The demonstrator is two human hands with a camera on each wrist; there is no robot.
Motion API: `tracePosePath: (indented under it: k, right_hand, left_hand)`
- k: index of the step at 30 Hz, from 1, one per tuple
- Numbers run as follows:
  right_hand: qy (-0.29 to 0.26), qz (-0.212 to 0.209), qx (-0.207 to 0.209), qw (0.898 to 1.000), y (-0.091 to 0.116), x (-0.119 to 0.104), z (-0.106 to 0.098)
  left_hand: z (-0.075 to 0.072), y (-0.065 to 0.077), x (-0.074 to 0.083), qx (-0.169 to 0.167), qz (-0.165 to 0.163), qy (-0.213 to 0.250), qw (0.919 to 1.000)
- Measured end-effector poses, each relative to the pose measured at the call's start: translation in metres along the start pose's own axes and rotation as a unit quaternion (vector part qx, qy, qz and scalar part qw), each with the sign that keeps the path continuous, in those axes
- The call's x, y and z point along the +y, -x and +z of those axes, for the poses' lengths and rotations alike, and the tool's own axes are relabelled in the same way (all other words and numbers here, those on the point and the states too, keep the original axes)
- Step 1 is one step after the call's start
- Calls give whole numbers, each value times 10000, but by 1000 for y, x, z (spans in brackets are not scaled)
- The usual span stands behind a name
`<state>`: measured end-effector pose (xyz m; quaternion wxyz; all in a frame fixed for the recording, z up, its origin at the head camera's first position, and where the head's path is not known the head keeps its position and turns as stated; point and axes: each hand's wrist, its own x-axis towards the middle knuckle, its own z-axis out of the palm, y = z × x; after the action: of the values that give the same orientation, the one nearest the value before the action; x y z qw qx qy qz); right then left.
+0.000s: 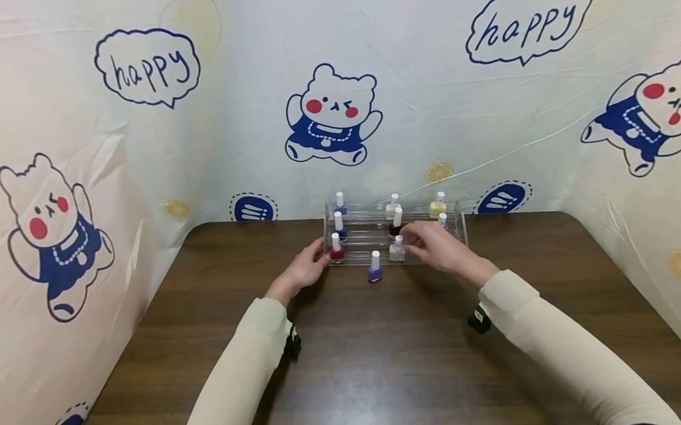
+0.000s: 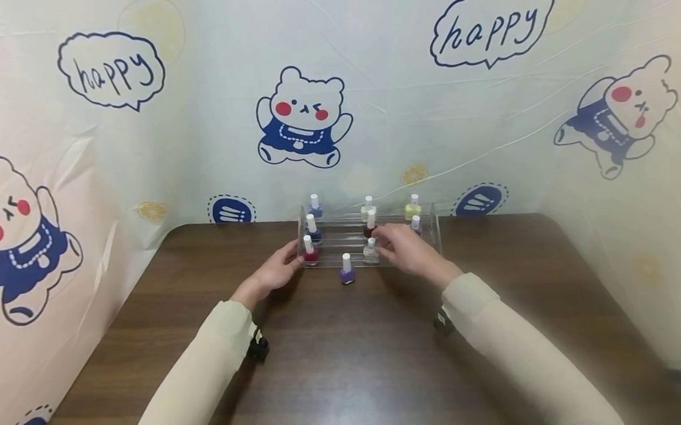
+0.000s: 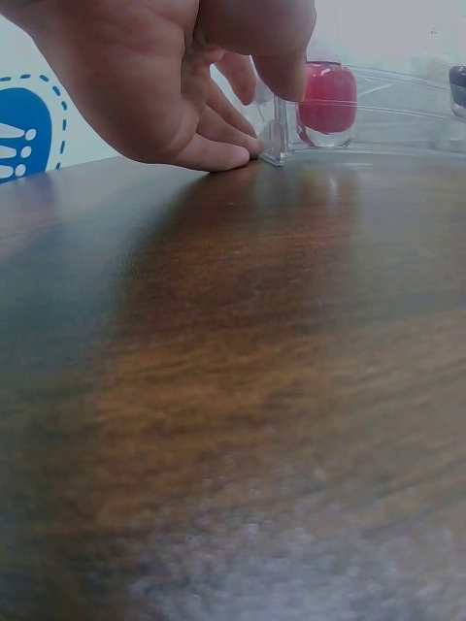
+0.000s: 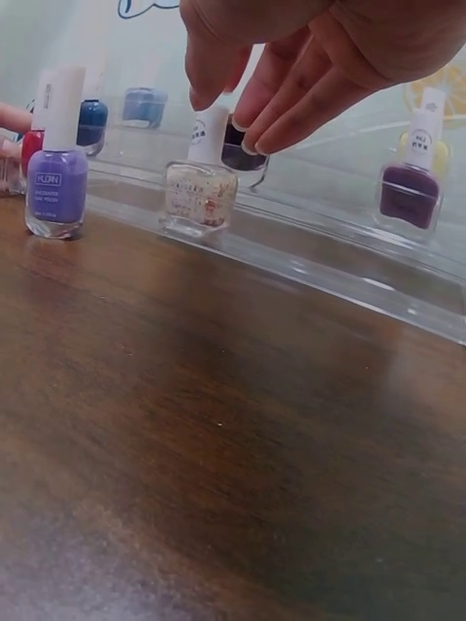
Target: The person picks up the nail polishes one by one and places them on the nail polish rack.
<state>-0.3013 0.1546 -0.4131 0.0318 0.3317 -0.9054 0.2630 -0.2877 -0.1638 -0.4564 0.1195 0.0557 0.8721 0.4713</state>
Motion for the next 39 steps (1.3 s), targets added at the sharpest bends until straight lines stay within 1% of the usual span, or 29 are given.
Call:
tracePosePath:
  k: [8,18,24,32,39]
  right_hand:
    - [33,-66,12,10000,4,-2,3]
    - [-308,-54,-71,9995,7,-6,9]
    - [-452,-130,-37,9989,8,-8,14]
    - [-714,-199,-59,9972,7,-10,22]
    - [-817,-288,23,9962,6,-15,24]
  left_hand:
    - [-1,0,-1,15,-17,39,10000]
    - [-1,1,1,-4,-16,12,10000]
    - [-1,2,1,13,-51,11,10000]
    - [0,0,-1,6,-19,3,10000]
    - [1,0,-1,-1,-12,-4,10000]
